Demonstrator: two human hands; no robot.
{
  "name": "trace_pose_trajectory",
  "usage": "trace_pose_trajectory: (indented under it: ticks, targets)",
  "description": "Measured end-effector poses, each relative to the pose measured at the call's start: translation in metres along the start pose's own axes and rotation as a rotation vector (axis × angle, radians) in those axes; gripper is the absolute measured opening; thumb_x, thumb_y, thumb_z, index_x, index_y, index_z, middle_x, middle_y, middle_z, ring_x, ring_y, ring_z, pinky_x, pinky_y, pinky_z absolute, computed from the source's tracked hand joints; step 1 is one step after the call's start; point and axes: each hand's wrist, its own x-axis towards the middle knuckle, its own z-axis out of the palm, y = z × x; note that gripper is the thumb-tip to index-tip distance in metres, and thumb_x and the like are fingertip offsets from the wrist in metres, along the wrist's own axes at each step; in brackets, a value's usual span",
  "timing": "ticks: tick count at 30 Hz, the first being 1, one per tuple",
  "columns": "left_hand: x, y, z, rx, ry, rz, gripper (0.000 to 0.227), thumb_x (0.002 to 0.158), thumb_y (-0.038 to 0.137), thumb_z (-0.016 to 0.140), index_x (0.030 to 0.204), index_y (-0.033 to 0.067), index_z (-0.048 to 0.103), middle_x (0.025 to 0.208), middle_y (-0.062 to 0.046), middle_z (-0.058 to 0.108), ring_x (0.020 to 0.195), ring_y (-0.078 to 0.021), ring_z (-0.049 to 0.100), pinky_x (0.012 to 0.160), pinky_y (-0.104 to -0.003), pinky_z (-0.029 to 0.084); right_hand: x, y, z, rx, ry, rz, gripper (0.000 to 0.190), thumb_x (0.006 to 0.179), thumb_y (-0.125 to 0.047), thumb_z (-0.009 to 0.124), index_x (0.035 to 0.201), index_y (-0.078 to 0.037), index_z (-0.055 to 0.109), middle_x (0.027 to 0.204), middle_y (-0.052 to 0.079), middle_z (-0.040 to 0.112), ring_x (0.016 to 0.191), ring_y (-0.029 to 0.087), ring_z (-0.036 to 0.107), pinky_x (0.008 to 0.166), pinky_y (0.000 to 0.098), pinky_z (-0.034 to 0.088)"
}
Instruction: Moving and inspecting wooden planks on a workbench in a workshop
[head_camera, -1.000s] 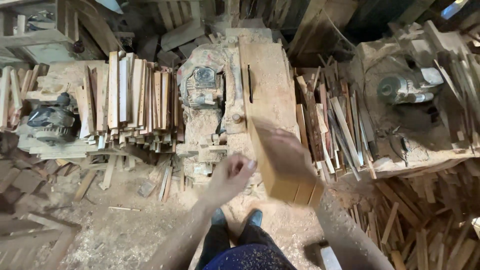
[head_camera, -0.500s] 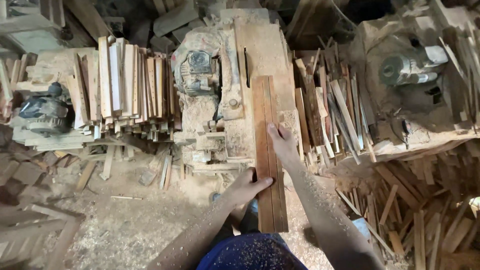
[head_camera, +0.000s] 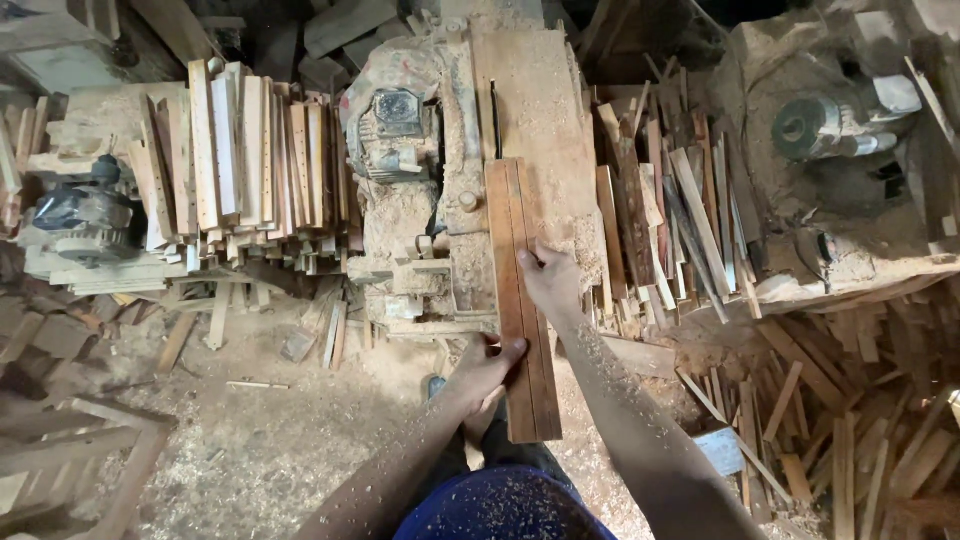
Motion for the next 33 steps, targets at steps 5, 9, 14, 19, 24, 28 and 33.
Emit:
trace_pose_trajectory:
  ticks: [5,9,14,19,24,28,33]
  targets:
    - [0.0,0.013,-0.003,0.107,0.002,0.101,0.077,0.088,0.042,0.081,0.134,-0.007,0.044,0.115,-0.026,0.063,0.106,-0.0333,0.067,0.084,-0.041,0.058,0.012,-0.009,0.0,-0.028,-0.017,0.02,0.031,0.089,-0.038,0.072,0.115,-0.021,0.077,0.099,0.015,0.077,0.102,0.031,0.074,0.083,0.0424,0.058]
    - [0.008,0.015,-0.004,0.144,0.039,0.167,0.074,0.087,0.041,0.081,0.129,-0.0099,0.049,0.105,-0.025,0.067,0.099,-0.0318,0.068,0.078,-0.04,0.056,0.015,-0.032,-0.008,-0.113,-0.072,0.059,0.043,0.093,-0.041,0.066,0.126,-0.015,0.073,0.113,0.017,0.076,0.111,0.034,0.071,0.095,0.0436,0.057]
    - [-0.007,0.04,-0.001,0.135,0.031,0.198,0.067,0.087,0.036,0.082,0.126,-0.0103,0.052,0.1,-0.021,0.068,0.095,-0.0294,0.068,0.077,-0.038,0.057,0.043,-0.014,0.018,-0.186,-0.04,0.076,0.028,0.09,-0.046,0.067,0.105,-0.027,0.079,0.095,0.011,0.078,0.1,0.036,0.073,0.085,0.0467,0.059]
    - [-0.004,0.053,0.001,0.22,-0.05,0.261,0.064,0.088,0.033,0.081,0.128,-0.0027,0.045,0.109,-0.024,0.071,0.099,-0.035,0.073,0.082,-0.042,0.06,0.077,0.001,0.033,-0.193,-0.039,0.093,0.028,0.09,-0.048,0.064,0.098,-0.026,0.079,0.088,0.01,0.077,0.098,0.034,0.074,0.082,0.0463,0.059]
    - [-0.014,0.055,0.005,0.488,-0.039,0.316,0.083,0.079,0.039,0.088,0.132,-0.0012,0.037,0.121,-0.025,0.057,0.111,-0.044,0.063,0.095,-0.054,0.054,0.092,-0.007,0.036,-0.126,-0.026,0.078,0.028,0.09,-0.041,0.064,0.093,-0.018,0.079,0.086,0.015,0.077,0.096,0.037,0.074,0.082,0.046,0.058]
    - [-0.027,0.057,0.012,1.182,-0.094,0.411,0.134,0.078,0.03,0.095,0.159,0.0011,-0.007,0.165,-0.026,0.002,0.154,-0.0425,0.009,0.125,-0.049,0.017,0.102,-0.019,0.028,-0.177,-0.072,-0.025,0.045,0.1,-0.036,0.061,0.063,-0.014,0.051,0.069,0.005,0.061,0.066,0.018,0.061,0.065,0.0393,0.05]
    - [-0.004,0.052,0.006,1.697,0.012,0.688,0.097,0.08,0.038,0.072,0.156,0.0023,0.022,0.162,-0.025,0.019,0.147,-0.0417,0.021,0.121,-0.055,0.017,0.12,-0.025,0.033,-0.033,-0.058,-0.071,0.045,0.1,-0.023,0.066,0.061,-0.01,0.05,0.063,0.001,0.054,0.059,0.012,0.054,0.058,0.0313,0.049]
